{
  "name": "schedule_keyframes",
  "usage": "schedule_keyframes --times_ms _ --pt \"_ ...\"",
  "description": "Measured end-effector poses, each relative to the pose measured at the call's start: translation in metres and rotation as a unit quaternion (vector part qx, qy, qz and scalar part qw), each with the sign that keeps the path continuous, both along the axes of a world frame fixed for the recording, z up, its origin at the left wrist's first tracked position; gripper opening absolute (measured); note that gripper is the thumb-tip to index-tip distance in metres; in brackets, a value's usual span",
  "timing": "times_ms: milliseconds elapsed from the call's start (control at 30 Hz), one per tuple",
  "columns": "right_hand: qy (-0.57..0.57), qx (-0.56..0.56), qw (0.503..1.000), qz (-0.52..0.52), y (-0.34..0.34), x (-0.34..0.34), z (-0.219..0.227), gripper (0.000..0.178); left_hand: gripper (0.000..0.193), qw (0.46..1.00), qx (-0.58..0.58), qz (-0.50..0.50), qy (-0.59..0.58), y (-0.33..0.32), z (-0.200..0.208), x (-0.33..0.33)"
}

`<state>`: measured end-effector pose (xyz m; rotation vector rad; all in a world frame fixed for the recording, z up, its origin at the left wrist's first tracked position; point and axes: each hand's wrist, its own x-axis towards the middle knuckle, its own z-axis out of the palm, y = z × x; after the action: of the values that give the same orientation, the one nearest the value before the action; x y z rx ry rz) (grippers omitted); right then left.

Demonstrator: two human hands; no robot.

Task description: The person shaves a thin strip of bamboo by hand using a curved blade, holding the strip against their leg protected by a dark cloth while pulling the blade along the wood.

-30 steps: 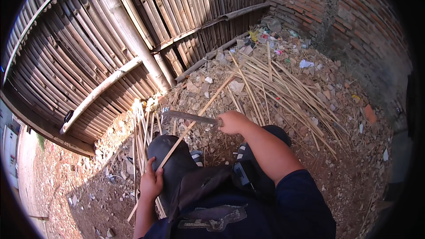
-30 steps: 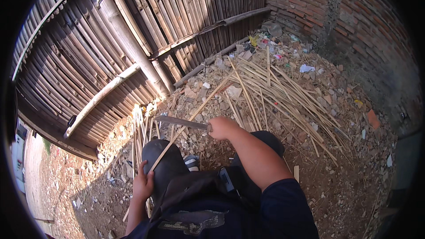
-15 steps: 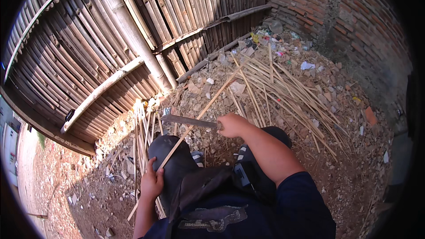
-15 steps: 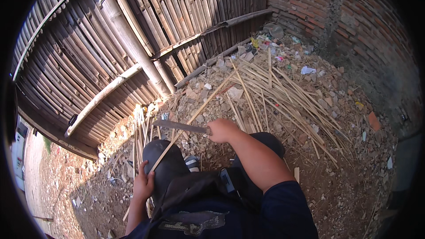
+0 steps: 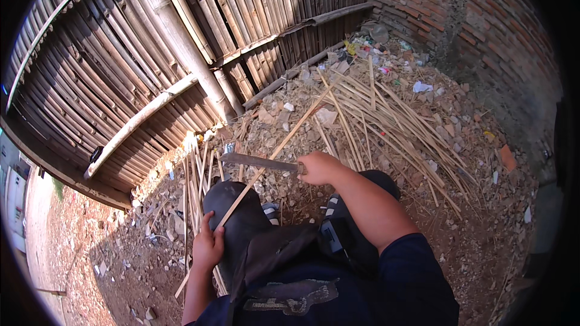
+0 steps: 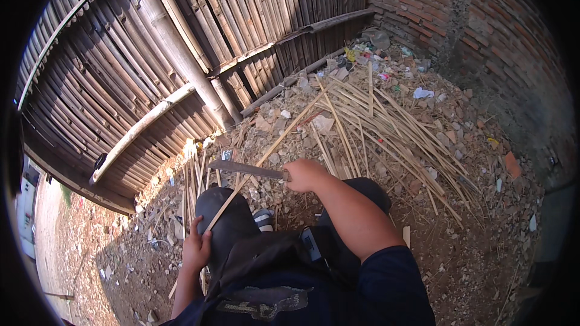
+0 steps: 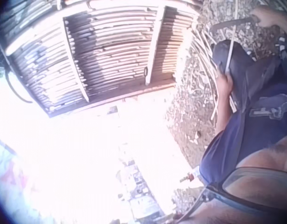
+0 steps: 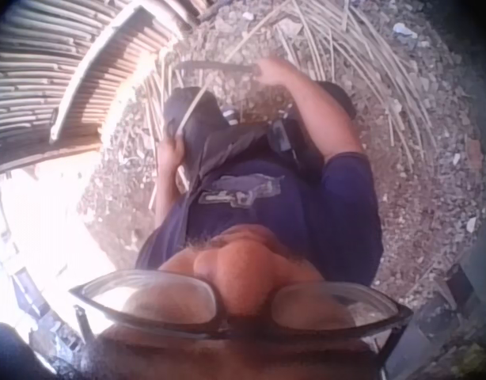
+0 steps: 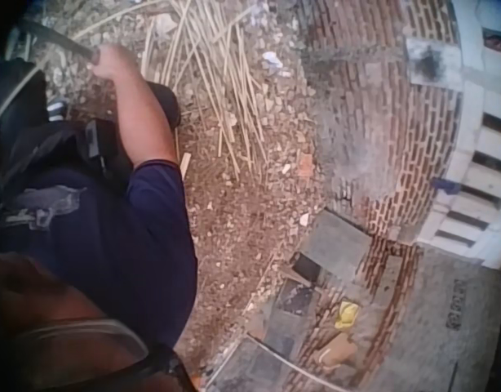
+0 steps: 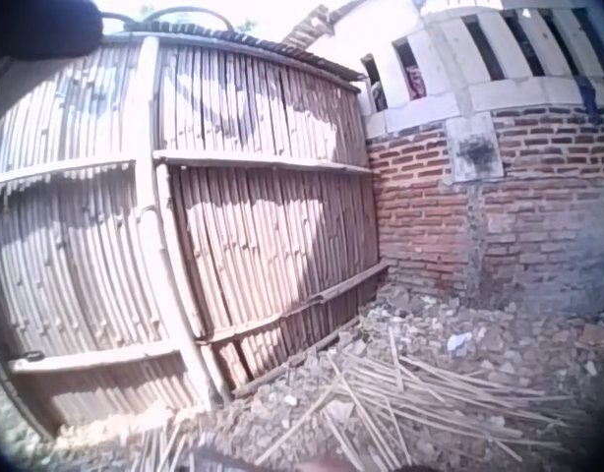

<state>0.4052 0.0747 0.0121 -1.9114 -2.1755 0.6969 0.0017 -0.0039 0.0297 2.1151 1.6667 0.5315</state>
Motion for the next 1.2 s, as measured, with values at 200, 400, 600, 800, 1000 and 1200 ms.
schedule_keyframes --times_ms 200,400,600,800,1000,1200 --pt "0.015 0.019 1.000 0.001 -0.0043 -0.0014 0.0047 0.037 0.053 1.000 -0.010 0.008 -0.004 -0.0003 0.0004 -0.0001" --pt "0.031 0.042 0.999 0.006 -0.0037 0.0012 0.0000 0.036 0.053 1.000 -0.024 0.015 -0.005 -0.0002 0.0026 0.0024" --pt "0.033 0.038 0.999 0.011 -0.0045 0.0003 0.0052 0.035 0.053 1.000 -0.017 0.015 -0.001 -0.0003 0.0013 0.0013" --pt "0.029 0.033 0.999 0.012 -0.0039 0.0005 0.0026 0.037 0.053 1.000 -0.006 0.012 -0.013 -0.0009 0.0011 0.0019" --pt "0.032 0.032 0.999 0.013 -0.0056 0.0000 0.0065 0.038 0.053 1.000 -0.009 0.014 -0.014 -0.0015 0.0017 0.0023" --pt "0.025 0.033 0.999 0.018 -0.0043 0.0014 0.0037 0.040 0.053 1.000 -0.008 0.011 -0.011 -0.0010 0.0027 0.0031"
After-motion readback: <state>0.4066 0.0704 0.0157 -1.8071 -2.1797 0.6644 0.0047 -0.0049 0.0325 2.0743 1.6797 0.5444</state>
